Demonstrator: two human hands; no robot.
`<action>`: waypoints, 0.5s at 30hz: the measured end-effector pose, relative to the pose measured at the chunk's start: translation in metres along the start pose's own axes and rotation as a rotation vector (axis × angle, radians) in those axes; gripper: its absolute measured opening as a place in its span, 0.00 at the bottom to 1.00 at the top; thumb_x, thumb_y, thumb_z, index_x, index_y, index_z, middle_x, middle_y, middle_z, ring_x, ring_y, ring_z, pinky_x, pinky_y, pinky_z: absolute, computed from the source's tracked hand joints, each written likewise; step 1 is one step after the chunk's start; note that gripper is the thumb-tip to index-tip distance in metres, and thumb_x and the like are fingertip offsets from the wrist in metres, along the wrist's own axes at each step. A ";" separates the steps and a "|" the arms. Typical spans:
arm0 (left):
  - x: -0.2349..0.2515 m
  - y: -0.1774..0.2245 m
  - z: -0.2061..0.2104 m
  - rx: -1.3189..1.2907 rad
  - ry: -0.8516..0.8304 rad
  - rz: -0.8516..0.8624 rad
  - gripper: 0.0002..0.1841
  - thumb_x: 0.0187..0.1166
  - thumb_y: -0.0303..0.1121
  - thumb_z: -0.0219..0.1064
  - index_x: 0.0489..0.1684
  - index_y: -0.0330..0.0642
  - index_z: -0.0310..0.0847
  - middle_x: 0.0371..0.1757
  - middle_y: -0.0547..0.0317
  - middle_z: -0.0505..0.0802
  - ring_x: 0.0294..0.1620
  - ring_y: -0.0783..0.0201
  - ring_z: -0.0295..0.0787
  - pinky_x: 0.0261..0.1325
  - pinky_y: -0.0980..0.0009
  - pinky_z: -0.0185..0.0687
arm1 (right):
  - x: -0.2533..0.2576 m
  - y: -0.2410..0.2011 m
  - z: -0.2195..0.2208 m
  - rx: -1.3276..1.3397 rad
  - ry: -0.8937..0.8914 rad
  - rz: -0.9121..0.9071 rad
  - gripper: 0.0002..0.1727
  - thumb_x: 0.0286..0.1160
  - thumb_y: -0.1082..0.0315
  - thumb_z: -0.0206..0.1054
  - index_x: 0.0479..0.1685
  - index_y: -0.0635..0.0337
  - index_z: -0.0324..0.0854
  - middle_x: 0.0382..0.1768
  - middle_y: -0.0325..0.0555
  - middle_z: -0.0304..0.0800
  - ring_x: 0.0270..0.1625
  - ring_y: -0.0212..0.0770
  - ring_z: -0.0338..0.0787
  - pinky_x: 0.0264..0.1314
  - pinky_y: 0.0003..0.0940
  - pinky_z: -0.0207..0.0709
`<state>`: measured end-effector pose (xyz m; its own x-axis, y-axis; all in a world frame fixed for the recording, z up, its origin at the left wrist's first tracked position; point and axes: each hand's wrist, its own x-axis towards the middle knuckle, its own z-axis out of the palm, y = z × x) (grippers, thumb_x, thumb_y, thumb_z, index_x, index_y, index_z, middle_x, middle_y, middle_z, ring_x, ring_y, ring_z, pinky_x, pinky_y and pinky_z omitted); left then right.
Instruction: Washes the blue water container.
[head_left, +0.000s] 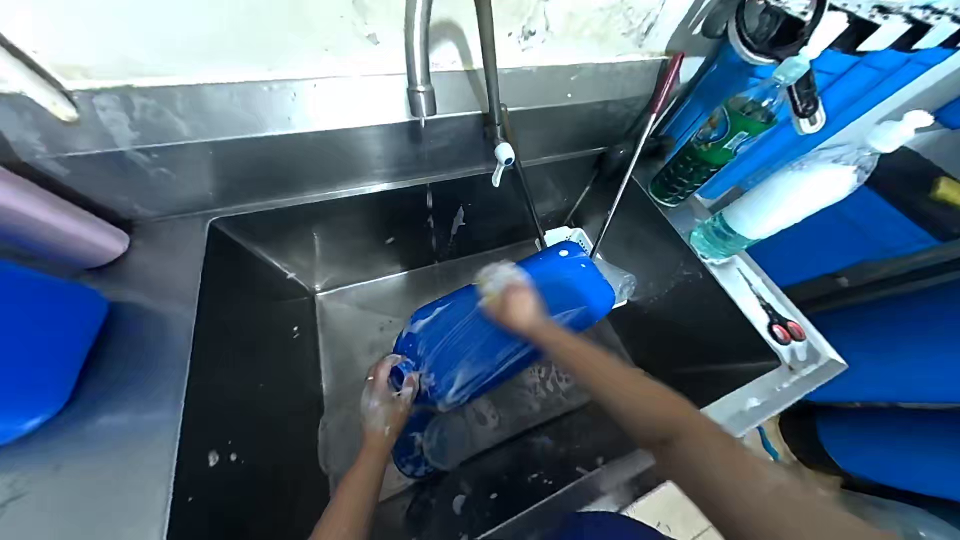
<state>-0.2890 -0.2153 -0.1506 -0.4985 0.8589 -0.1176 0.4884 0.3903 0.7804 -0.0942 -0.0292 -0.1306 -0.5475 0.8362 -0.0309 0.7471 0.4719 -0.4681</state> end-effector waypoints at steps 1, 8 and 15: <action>0.006 -0.013 0.006 -0.076 0.017 0.039 0.27 0.73 0.28 0.69 0.68 0.15 0.72 0.68 0.19 0.82 0.71 0.34 0.80 0.76 0.46 0.72 | 0.018 0.050 -0.032 -0.005 -0.013 0.208 0.31 0.84 0.51 0.62 0.77 0.67 0.76 0.74 0.65 0.82 0.81 0.61 0.77 0.85 0.60 0.63; 0.068 0.001 0.005 -0.241 -0.002 -0.134 0.33 0.80 0.40 0.50 0.77 0.18 0.65 0.65 0.31 0.85 0.63 0.62 0.82 0.70 0.65 0.75 | 0.006 -0.007 -0.003 0.129 0.097 0.009 0.24 0.79 0.63 0.65 0.70 0.68 0.83 0.70 0.66 0.84 0.79 0.64 0.77 0.85 0.61 0.64; 0.057 -0.016 0.001 -0.292 0.024 -0.614 0.32 0.95 0.50 0.32 0.87 0.35 0.56 0.66 0.41 0.82 0.55 0.58 0.83 0.57 0.56 0.81 | 0.041 0.117 0.065 0.318 -0.146 0.129 0.27 0.87 0.60 0.56 0.79 0.66 0.75 0.78 0.65 0.77 0.85 0.62 0.71 0.89 0.60 0.59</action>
<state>-0.3246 -0.1729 -0.1702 -0.6413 0.5008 -0.5814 -0.1004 0.6964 0.7106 -0.0543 0.0424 -0.2440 -0.5219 0.8234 -0.2227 0.6715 0.2356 -0.7026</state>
